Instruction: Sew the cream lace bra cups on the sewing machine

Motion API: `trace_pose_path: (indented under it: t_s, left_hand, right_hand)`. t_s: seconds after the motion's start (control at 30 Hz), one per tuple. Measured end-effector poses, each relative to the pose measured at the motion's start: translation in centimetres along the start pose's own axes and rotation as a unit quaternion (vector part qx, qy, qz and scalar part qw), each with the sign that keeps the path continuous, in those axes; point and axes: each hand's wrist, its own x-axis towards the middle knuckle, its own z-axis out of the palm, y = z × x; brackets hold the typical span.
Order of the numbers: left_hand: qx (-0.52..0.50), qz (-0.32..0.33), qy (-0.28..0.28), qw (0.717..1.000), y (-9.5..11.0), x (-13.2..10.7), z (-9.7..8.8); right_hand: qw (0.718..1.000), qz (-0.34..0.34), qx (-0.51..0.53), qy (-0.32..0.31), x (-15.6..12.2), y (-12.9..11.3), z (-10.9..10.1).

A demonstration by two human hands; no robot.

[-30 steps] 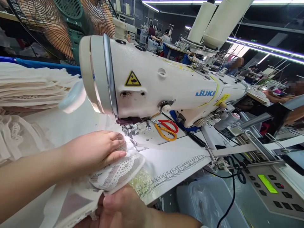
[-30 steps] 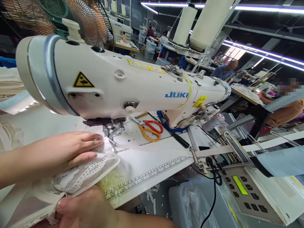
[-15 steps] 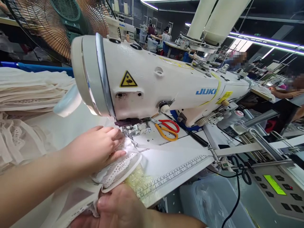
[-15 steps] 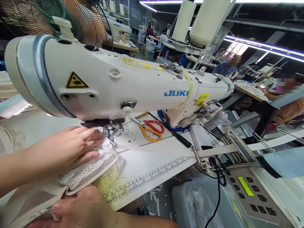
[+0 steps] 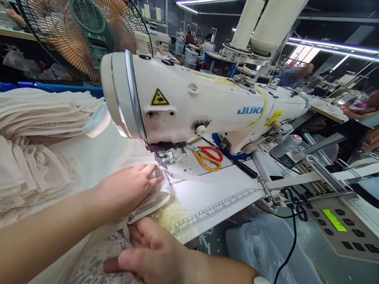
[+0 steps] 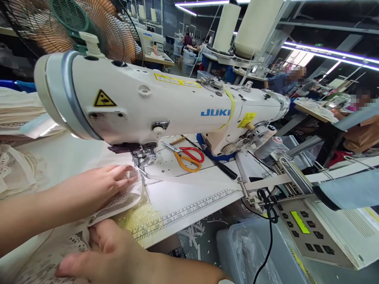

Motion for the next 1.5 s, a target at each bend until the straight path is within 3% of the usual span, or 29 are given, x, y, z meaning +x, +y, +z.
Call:
trace_pose_path:
  t_s: [0.07, 0.1, 0.13, 0.2, 0.3, 0.37, 0.43, 0.5, 0.67, 0.73, 0.8, 0.9, 1.0, 1.17, 1.33, 1.5]
  left_hand:
    - [-0.008, 0.040, -0.049, 0.998, 1.4, -0.6, -0.3]
    - [-0.026, 0.060, -0.050, 0.997, 2.1, -1.0, -0.3]
    - [-0.054, 0.077, -0.032, 0.995, 2.8, -1.5, -0.2]
    - [-0.108, 0.089, 0.019, 0.990, 4.2, -2.5, 0.4]
    - [-0.135, 0.047, 0.074, 0.987, 5.9, -4.1, 1.2]
    - [-0.121, 0.024, 0.100, 0.987, 6.5, -4.8, 1.4]
    - [-0.104, 0.012, 0.129, 0.986, 6.6, -5.3, 1.4]
    - [-0.099, 0.006, 0.149, 0.984, 6.4, -5.6, 1.3]
    - [-0.098, 0.031, 0.174, 0.979, 5.9, -5.2, 1.4]
    - [-0.092, 0.036, 0.179, 0.979, 5.7, -5.1, 1.5]
    - [-0.083, 0.032, 0.187, 0.978, 5.6, -5.1, 1.7]
    - [-0.054, 0.030, 0.210, 0.976, 5.1, -5.4, 2.1]
    - [-0.028, 0.030, 0.208, 0.977, 4.5, -5.5, 2.6]
    - [-0.047, 0.054, 0.157, 0.985, 3.6, -4.8, 2.6]
    - [-0.042, 0.076, 0.139, 0.986, 2.4, -4.1, 2.3]
    - [-0.044, 0.101, 0.131, 0.985, 0.8, -3.6, 2.4]
  right_hand:
    - [0.991, 0.010, -0.125, -0.048, -2.4, -2.1, -1.4]
    - [0.963, -0.011, -0.259, -0.074, -3.5, -3.3, -2.2]
    - [0.917, -0.039, -0.388, -0.082, -4.3, -4.5, -3.1]
    - [0.819, -0.094, -0.566, 0.000, -4.8, -6.7, -4.6]
    - [0.684, -0.144, -0.714, 0.043, -2.9, -8.3, -6.3]
    - [0.612, -0.117, -0.782, 0.017, -1.1, -8.4, -7.1]
    - [0.571, -0.085, -0.817, -0.003, 0.3, -8.0, -7.7]
    - [0.562, -0.088, -0.823, -0.004, 0.9, -7.6, -8.1]
    - [0.595, -0.123, -0.795, 0.001, 1.5, -8.2, -8.0]
    - [0.571, -0.087, -0.816, -0.022, 2.2, -9.0, -7.6]
    - [0.525, -0.056, -0.848, -0.045, 2.7, -9.6, -7.2]
    - [0.490, -0.068, -0.869, -0.036, 2.4, -9.2, -7.2]
    - [0.500, -0.110, -0.859, -0.017, 1.2, -7.5, -7.9]
    - [0.502, -0.176, -0.847, -0.007, -0.2, -5.0, -9.2]
    - [0.494, -0.213, -0.843, -0.017, -0.3, -4.8, -9.3]
    - [0.492, -0.196, -0.848, -0.005, 0.1, -5.2, -8.7]
